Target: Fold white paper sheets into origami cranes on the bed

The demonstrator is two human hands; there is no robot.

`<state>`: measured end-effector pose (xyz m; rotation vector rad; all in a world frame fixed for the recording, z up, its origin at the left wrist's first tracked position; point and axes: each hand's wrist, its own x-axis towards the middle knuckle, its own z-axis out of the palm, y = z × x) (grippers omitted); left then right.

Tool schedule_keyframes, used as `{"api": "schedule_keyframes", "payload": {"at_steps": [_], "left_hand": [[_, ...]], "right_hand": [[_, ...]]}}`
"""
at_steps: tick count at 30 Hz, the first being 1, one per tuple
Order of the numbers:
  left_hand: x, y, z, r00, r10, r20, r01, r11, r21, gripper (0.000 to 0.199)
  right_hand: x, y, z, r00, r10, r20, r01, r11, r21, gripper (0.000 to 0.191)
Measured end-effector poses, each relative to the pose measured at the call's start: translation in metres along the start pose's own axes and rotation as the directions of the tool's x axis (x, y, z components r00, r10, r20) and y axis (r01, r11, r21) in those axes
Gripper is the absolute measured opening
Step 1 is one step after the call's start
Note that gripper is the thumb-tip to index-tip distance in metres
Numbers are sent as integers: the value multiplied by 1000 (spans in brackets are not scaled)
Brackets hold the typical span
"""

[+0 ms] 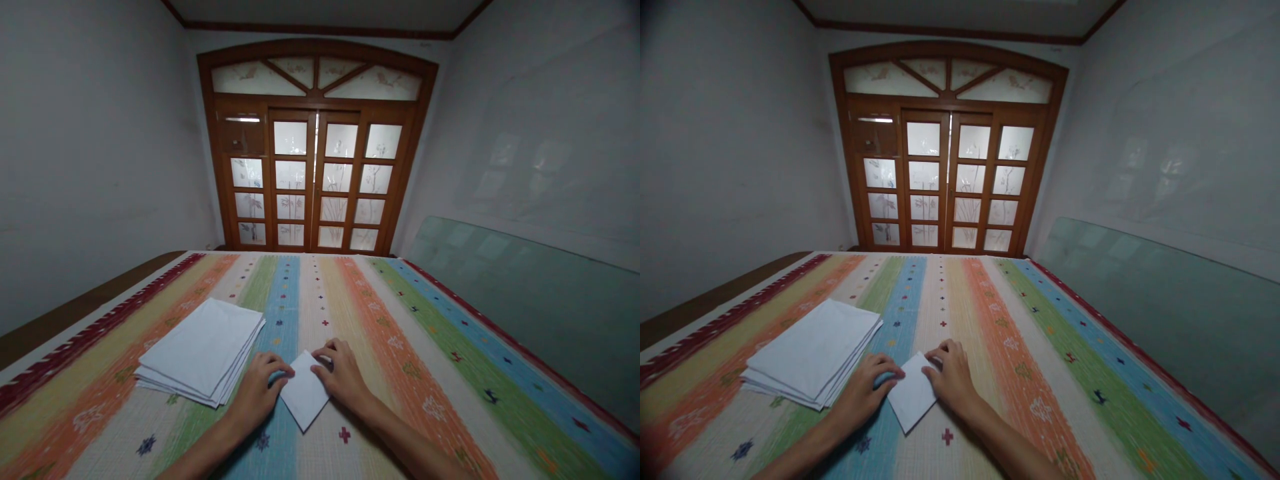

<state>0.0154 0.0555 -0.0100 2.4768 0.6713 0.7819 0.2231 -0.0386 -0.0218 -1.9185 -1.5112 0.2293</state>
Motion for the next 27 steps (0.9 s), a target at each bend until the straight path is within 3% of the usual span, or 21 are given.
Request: {"api": "schedule_keyframes", "payload": {"at_steps": [5,9,12,22,27], "left_hand": [[-1,-1,3,1000,-9,-12,9,1000,23,18],[0,-7,6,988,-140,-61,145,987,75,38],[3,-11,5,981,-187,-53,192,974,123,29],[3,-7,1,991,-133,-3,133,989,56,11],[2,-2,-3,999,-7,54,1,992,124,11]], "right_hand": [[2,-1,6,999,42,-35,-41,999,2,26],[6,1,4,998,62,-30,-59,995,74,22],[10,5,3,999,43,-21,-41,995,96,18],[14,10,4,997,-72,10,70,988,138,24],[12,11,-3,987,-158,41,151,977,150,31]]}}
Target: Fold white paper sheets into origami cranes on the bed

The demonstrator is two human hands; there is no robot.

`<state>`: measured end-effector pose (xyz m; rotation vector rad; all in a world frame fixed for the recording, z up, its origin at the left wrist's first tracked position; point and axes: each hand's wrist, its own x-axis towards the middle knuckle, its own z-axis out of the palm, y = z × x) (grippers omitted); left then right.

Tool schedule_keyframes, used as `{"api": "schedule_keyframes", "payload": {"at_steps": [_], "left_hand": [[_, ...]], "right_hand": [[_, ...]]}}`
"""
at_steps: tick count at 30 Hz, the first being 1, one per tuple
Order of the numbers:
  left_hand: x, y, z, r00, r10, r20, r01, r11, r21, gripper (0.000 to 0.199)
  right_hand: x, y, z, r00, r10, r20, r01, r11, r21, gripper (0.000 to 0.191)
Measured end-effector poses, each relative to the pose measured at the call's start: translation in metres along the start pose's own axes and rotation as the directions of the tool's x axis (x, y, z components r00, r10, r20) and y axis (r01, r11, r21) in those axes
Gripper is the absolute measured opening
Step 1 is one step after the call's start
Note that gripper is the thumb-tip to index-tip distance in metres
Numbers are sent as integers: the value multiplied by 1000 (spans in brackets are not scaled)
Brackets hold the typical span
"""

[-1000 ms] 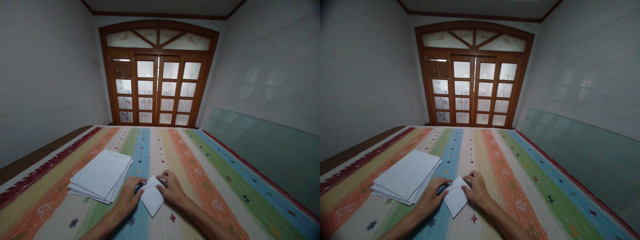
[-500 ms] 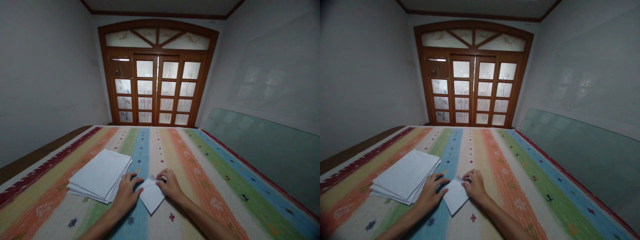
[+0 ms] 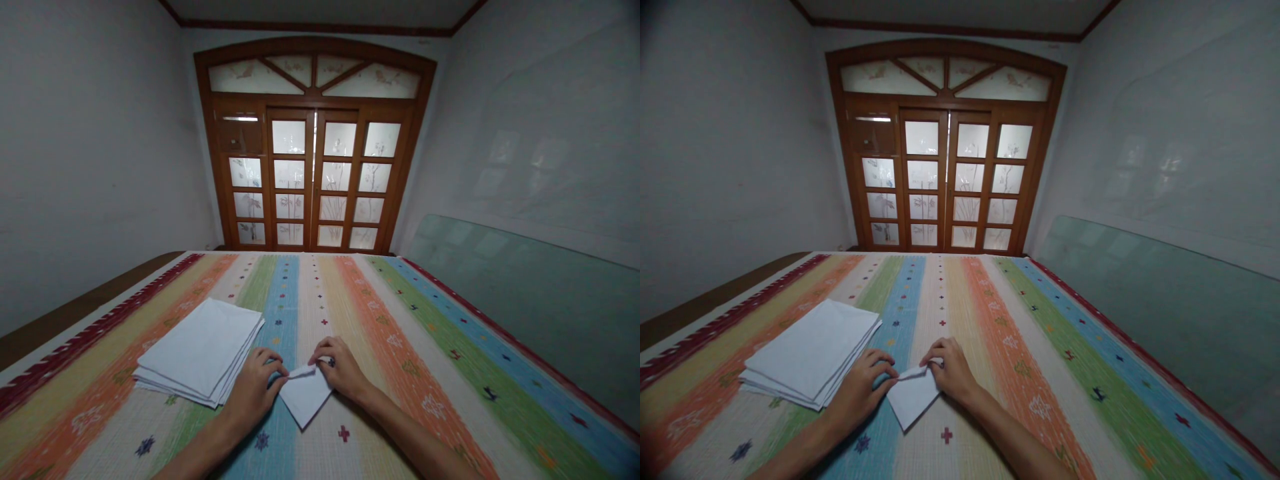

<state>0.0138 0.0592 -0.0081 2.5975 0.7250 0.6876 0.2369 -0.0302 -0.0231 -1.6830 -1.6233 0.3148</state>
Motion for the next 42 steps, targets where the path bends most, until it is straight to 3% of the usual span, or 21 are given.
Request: {"api": "schedule_keyframes", "payload": {"at_steps": [3,6,10,15,21,27,31,35,38,42], "left_hand": [[-1,0,-5,987,154,36,-157,984,87,15],[-3,-2,-13,946,301,120,-317,936,151,23],[-4,-2,-25,886,390,253,-418,906,69,33],[-3,-3,-33,869,373,325,-389,921,-18,34],[0,-15,-21,866,420,273,-437,899,5,24],[-1,-14,-15,887,427,173,-429,903,-29,21],[-2,-6,-13,928,354,113,-347,935,-78,21],[-2,0,-10,964,250,91,-240,964,-114,18],[-2,2,-7,973,214,82,-203,971,-127,17],[-2,2,-4,975,210,67,-198,969,-149,21]], "right_hand": [[-5,0,-5,996,-88,19,89,996,-23,34],[-10,-2,-10,974,-215,69,221,968,-116,34],[-14,-10,-16,930,-326,172,362,895,-260,25],[-19,-20,-17,909,-285,305,382,862,-334,31],[-25,-33,-22,907,-174,383,307,896,-321,46],[-27,-44,-30,903,-157,400,242,955,-172,35],[-27,-45,-31,909,-155,388,203,975,-86,31],[-27,-41,-26,929,-116,351,145,988,-56,44],[-26,-39,-22,942,-93,324,110,993,-37,36],[-25,-39,-20,952,-43,304,46,999,-2,40]]}}
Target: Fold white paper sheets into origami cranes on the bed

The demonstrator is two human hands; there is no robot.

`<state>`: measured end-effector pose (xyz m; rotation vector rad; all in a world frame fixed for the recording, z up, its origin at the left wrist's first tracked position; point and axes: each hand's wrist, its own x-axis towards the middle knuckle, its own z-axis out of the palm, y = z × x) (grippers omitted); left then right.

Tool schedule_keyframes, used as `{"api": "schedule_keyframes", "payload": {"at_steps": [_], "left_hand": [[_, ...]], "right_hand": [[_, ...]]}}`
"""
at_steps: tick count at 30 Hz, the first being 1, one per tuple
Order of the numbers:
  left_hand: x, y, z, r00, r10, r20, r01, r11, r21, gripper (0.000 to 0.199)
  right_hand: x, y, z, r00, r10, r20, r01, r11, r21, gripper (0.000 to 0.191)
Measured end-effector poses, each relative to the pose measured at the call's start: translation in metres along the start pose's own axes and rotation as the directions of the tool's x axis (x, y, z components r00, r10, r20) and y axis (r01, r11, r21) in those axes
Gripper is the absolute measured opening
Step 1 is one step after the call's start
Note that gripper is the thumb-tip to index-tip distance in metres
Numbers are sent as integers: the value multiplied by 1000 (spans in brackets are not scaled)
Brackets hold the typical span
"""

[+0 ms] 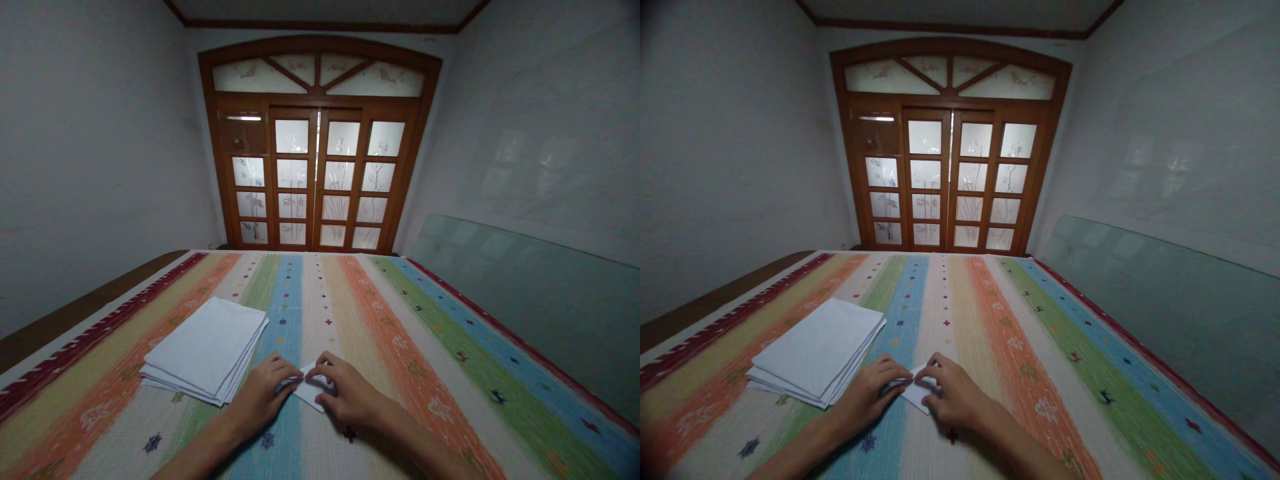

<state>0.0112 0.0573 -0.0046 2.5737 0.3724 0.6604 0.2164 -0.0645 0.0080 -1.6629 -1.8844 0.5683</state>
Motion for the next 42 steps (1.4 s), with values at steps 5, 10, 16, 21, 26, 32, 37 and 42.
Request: {"api": "schedule_keyframes", "payload": {"at_steps": [5,10,16,21,26,32,37,42], "left_hand": [[0,2,2,1000,-18,2,18,1000,7,22],[-1,2,3,999,-45,-15,46,994,101,21],[-4,4,1,990,-138,-8,138,979,148,17],[-2,8,-3,963,-271,0,269,957,104,7],[0,10,-5,934,-354,51,347,931,110,19],[-3,6,-2,938,-343,49,338,937,92,13],[-2,9,-2,942,-334,29,333,942,36,8],[-2,16,-4,950,-306,62,310,948,-67,11]], "right_hand": [[1,2,4,999,14,-30,-15,999,-30,45],[0,2,4,1000,18,-26,-21,993,-112,45],[-1,6,3,999,-10,-52,1,985,-172,38],[0,8,3,999,0,-46,-5,995,-104,40],[1,10,2,998,-32,-51,32,999,-11,43],[3,13,6,995,-28,-99,36,997,76,69],[4,17,8,993,-2,-120,13,996,91,77],[3,17,5,989,15,-150,8,989,150,76]]}}
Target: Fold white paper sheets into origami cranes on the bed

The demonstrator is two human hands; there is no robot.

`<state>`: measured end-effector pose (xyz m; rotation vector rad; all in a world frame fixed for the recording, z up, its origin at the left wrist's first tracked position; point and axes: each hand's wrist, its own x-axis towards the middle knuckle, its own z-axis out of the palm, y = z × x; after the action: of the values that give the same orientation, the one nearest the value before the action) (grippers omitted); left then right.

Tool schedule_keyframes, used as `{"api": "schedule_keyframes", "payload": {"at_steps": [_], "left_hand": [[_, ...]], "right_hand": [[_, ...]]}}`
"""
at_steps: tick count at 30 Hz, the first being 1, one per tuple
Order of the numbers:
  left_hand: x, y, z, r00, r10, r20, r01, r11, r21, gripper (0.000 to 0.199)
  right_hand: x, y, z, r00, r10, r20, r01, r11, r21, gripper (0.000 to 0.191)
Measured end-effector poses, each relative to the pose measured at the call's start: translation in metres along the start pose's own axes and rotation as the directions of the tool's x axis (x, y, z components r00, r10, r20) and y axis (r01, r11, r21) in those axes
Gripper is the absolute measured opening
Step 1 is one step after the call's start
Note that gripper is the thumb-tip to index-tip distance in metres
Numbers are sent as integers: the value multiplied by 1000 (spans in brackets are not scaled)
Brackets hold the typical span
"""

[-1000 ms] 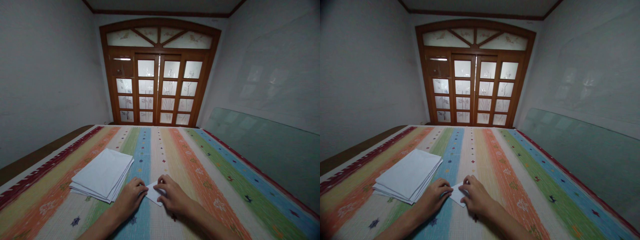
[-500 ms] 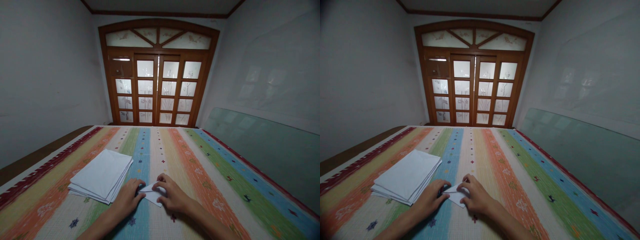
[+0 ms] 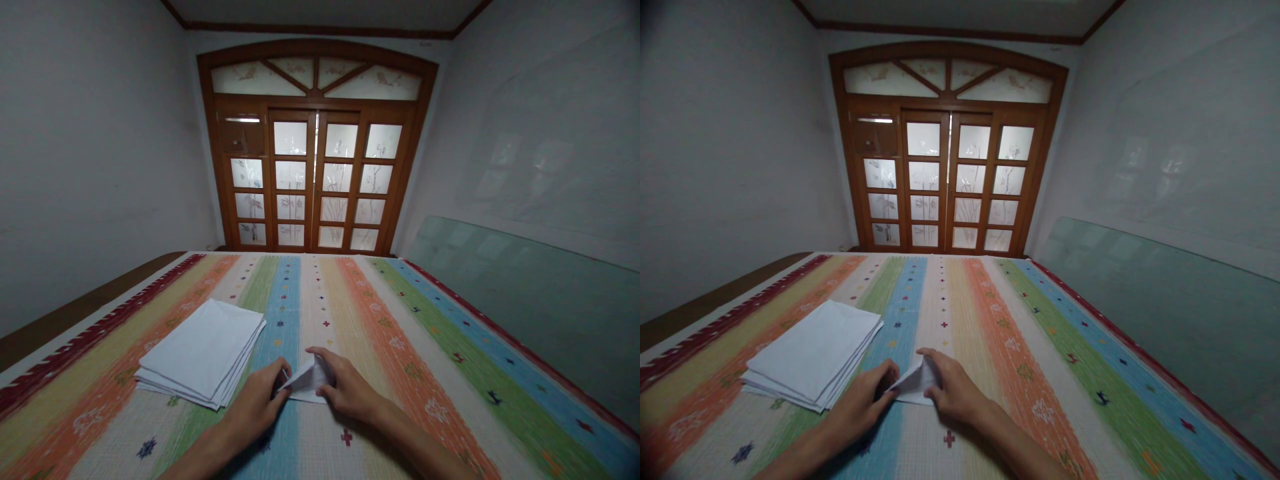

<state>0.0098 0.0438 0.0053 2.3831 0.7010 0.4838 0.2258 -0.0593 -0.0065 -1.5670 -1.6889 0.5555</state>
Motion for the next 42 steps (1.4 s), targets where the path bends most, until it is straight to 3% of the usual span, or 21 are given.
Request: {"api": "schedule_keyframes", "payload": {"at_steps": [8,14,18,24,26,30,35,37,42], "left_hand": [[-4,-2,13,994,91,-52,-100,971,-216,49],[-5,2,19,998,41,46,-11,855,-518,67],[-5,6,20,998,-31,62,62,792,-608,71],[-8,12,23,990,-119,77,137,665,-735,105],[-8,13,23,989,-134,67,140,669,-730,105],[-6,13,18,990,-133,37,127,777,-617,89],[-1,4,15,990,-139,-20,122,919,-375,58],[1,1,14,988,-149,-30,133,940,-314,58],[2,-4,12,988,-140,-64,126,975,-185,63]], "right_hand": [[8,0,0,984,28,-173,4,984,180,66],[13,2,0,966,79,-248,21,926,378,61],[12,0,1,964,103,-244,2,918,396,55],[12,-2,1,963,12,-271,98,915,391,52],[12,-1,1,959,-19,-282,125,924,362,46],[10,4,4,973,-69,-220,144,928,344,32],[9,11,8,984,-74,-162,128,926,354,48],[9,13,8,986,-87,-144,126,949,289,50],[9,17,2,982,-142,-122,144,989,10,30]]}}
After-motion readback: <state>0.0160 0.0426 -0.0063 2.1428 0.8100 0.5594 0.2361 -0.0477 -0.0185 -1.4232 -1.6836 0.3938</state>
